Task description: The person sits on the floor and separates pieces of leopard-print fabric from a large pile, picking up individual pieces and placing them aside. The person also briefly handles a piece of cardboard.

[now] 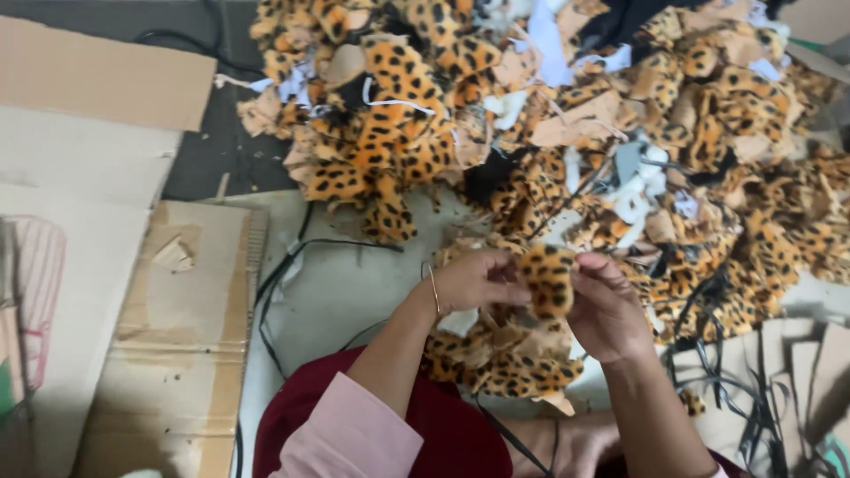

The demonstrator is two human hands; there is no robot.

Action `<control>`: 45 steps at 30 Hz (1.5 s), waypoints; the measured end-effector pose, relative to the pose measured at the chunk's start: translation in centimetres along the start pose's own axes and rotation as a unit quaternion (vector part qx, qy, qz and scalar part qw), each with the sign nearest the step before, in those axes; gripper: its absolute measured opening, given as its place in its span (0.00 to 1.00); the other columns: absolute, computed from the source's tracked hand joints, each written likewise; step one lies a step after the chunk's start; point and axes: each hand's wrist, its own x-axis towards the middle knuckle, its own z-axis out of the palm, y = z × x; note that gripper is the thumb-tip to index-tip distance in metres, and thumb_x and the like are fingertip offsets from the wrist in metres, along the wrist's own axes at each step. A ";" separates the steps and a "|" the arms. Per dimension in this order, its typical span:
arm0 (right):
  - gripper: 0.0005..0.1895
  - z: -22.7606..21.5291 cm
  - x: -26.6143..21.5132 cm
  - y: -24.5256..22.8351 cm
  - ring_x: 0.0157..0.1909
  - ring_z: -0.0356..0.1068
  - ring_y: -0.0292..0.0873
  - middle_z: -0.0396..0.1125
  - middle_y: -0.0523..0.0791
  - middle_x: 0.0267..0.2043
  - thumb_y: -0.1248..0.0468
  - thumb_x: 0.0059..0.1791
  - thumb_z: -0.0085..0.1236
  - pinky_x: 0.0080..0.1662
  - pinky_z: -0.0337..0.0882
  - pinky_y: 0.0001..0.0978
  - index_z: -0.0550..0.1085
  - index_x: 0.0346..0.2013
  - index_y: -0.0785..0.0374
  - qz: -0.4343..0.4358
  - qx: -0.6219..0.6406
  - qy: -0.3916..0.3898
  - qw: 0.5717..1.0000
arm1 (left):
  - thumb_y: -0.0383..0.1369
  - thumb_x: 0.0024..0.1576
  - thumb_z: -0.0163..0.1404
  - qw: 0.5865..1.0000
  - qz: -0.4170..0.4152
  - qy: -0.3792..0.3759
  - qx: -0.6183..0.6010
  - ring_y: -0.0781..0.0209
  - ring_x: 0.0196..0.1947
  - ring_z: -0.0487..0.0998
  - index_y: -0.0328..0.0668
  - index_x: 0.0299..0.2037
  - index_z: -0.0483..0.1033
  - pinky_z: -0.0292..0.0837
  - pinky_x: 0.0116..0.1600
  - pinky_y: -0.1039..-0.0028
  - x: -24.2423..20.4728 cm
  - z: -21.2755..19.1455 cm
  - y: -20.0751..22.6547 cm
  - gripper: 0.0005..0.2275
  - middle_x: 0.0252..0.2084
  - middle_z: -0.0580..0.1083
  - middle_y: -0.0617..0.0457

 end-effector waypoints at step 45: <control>0.13 -2.1 -7.3 2.7 0.43 0.75 0.44 0.68 0.48 0.50 0.59 0.53 0.58 0.38 0.77 0.37 0.75 0.49 0.61 -0.080 -0.625 0.125 0.767 | 0.41 0.59 0.50 0.897 -0.242 -0.016 0.369 0.57 0.50 0.77 0.52 0.68 0.65 0.73 0.52 0.66 0.9 -3.0 0.8 0.25 0.52 0.75 0.53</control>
